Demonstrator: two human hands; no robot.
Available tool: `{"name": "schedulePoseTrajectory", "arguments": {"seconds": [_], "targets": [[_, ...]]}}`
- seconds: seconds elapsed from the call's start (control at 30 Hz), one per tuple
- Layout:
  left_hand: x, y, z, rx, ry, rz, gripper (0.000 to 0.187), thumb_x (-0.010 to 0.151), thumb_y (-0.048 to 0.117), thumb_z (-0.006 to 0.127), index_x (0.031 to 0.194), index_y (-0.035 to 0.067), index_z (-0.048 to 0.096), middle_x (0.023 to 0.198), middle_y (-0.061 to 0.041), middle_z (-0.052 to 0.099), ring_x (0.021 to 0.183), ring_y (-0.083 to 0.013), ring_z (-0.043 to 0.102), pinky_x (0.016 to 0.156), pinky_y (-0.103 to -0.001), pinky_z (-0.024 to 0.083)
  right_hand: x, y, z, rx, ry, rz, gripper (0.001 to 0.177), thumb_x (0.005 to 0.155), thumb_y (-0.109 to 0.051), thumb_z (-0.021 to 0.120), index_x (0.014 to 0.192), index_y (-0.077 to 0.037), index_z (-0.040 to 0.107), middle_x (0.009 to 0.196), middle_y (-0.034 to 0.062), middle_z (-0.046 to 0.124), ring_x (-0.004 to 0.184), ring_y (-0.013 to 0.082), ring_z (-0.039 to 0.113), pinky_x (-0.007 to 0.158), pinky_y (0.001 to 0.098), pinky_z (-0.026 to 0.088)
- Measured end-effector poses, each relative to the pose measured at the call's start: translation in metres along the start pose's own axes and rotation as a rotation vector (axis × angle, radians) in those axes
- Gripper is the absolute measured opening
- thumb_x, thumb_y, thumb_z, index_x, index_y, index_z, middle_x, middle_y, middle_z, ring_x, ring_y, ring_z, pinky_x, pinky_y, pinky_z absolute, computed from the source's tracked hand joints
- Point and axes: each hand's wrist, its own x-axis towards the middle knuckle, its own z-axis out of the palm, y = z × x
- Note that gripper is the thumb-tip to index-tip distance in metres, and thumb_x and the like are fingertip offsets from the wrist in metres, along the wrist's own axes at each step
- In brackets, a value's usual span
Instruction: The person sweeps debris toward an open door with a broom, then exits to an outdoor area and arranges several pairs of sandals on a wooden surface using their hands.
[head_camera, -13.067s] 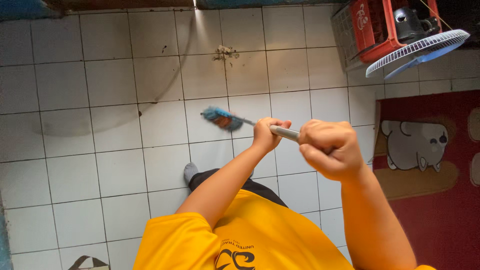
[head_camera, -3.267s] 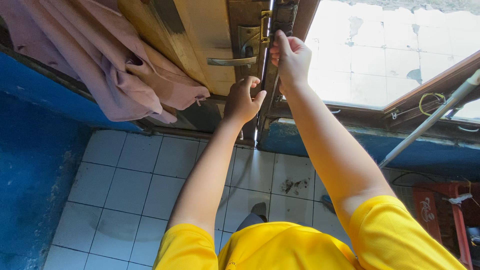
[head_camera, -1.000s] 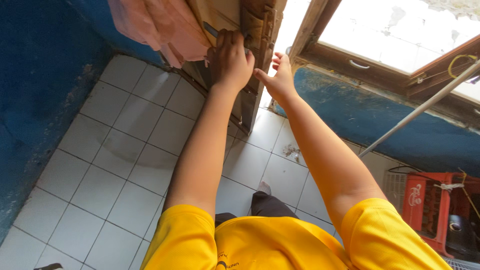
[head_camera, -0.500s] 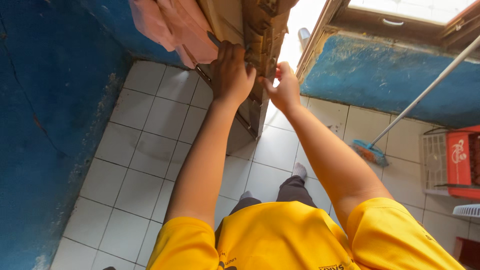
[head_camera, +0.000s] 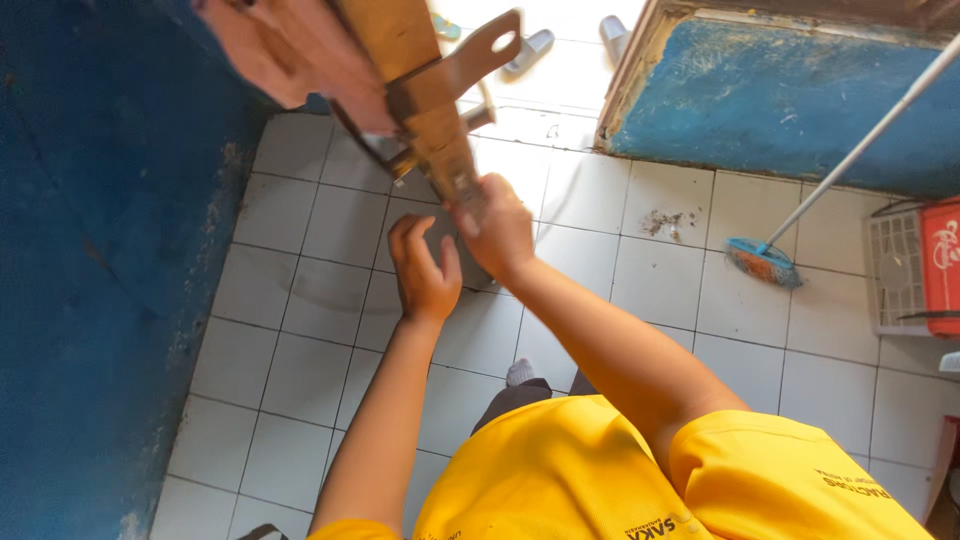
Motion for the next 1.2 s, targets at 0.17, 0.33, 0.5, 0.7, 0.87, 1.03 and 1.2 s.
{"name": "schedulePoseTrajectory", "arguments": {"seconds": [0.17, 0.33, 0.5, 0.7, 0.87, 1.03, 1.2], "targets": [[-0.043, -0.029, 0.032, 0.001, -0.246, -0.218, 0.038, 0.091, 0.007, 0.068, 0.125, 0.002, 0.052, 0.124, -0.019, 0.057, 0.118, -0.0379, 0.054, 0.101, -0.046, 0.047, -0.009, 0.005, 0.009, 0.058, -0.057, 0.045, 0.042, 0.084, -0.027, 0.081, 0.115, -0.009, 0.058, 0.1, 0.0139, 0.068, 0.087, 0.036, 0.069, 0.072, 0.0434, 0.056], [-0.059, -0.027, 0.087, 0.046, -0.486, -0.236, 0.051, 0.084, 0.009, 0.071, 0.13, -0.001, 0.051, 0.121, -0.02, 0.059, 0.112, -0.0393, 0.054, 0.093, -0.046, 0.045, -0.005, 0.036, -0.01, 0.191, -0.071, -0.124, 0.053, 0.089, -0.016, 0.075, 0.137, -0.01, 0.053, 0.12, 0.0148, 0.066, 0.107, 0.0333, 0.068, 0.087, 0.0398, 0.057], [-0.059, -0.004, 0.171, 0.399, -0.804, 0.068, 0.021, 0.096, 0.01, 0.068, 0.115, 0.008, 0.059, 0.111, -0.009, 0.066, 0.108, -0.0309, 0.064, 0.089, -0.044, 0.05, -0.008, 0.1, -0.065, 0.314, -0.258, -0.011, 0.044, 0.094, -0.012, 0.069, 0.137, -0.009, 0.056, 0.13, 0.0156, 0.061, 0.118, 0.0344, 0.064, 0.097, 0.0407, 0.055], [-0.049, 0.096, 0.258, -0.206, -0.747, -0.367, 0.027, 0.09, 0.017, 0.073, 0.112, 0.005, 0.063, 0.106, -0.011, 0.069, 0.094, -0.0258, 0.067, 0.079, -0.039, 0.054, -0.042, 0.242, -0.211, 0.149, -0.312, 0.315, 0.031, 0.089, -0.018, 0.068, 0.118, -0.007, 0.07, 0.127, 0.0126, 0.067, 0.113, 0.0259, 0.066, 0.093, 0.0402, 0.055], [-0.053, 0.188, 0.362, -0.351, -0.832, -0.359, 0.025, 0.089, 0.017, 0.073, 0.109, 0.005, 0.065, 0.1, -0.01, 0.072, 0.09, -0.0222, 0.07, 0.076, -0.037, 0.056, -0.074, 0.347, -0.352, 0.099, -0.212, 0.726, 0.032, 0.089, -0.023, 0.069, 0.117, -0.007, 0.07, 0.11, 0.0095, 0.076, 0.102, 0.0206, 0.073, 0.084, 0.0357, 0.058], [-0.059, 0.268, 0.452, -0.447, -0.925, -0.327, 0.025, 0.09, 0.018, 0.072, 0.11, 0.005, 0.065, 0.099, -0.01, 0.073, 0.092, -0.0218, 0.072, 0.079, -0.035, 0.057, -0.09, 0.42, -0.464, 0.086, 0.007, 0.728, 0.03, 0.091, -0.024, 0.071, 0.115, -0.006, 0.071, 0.109, 0.0069, 0.075, 0.101, 0.0169, 0.07, 0.085, 0.032, 0.055], [-0.043, 0.314, 0.519, -0.472, -1.026, -0.363, 0.03, 0.09, 0.021, 0.072, 0.113, 0.005, 0.064, 0.1, -0.009, 0.074, 0.092, -0.0212, 0.073, 0.08, -0.036, 0.057, -0.081, 0.447, -0.547, 0.165, 0.155, 0.844, 0.028, 0.092, -0.024, 0.07, 0.115, -0.007, 0.071, 0.107, 0.0037, 0.073, 0.1, 0.0138, 0.067, 0.082, 0.0306, 0.054]]}}
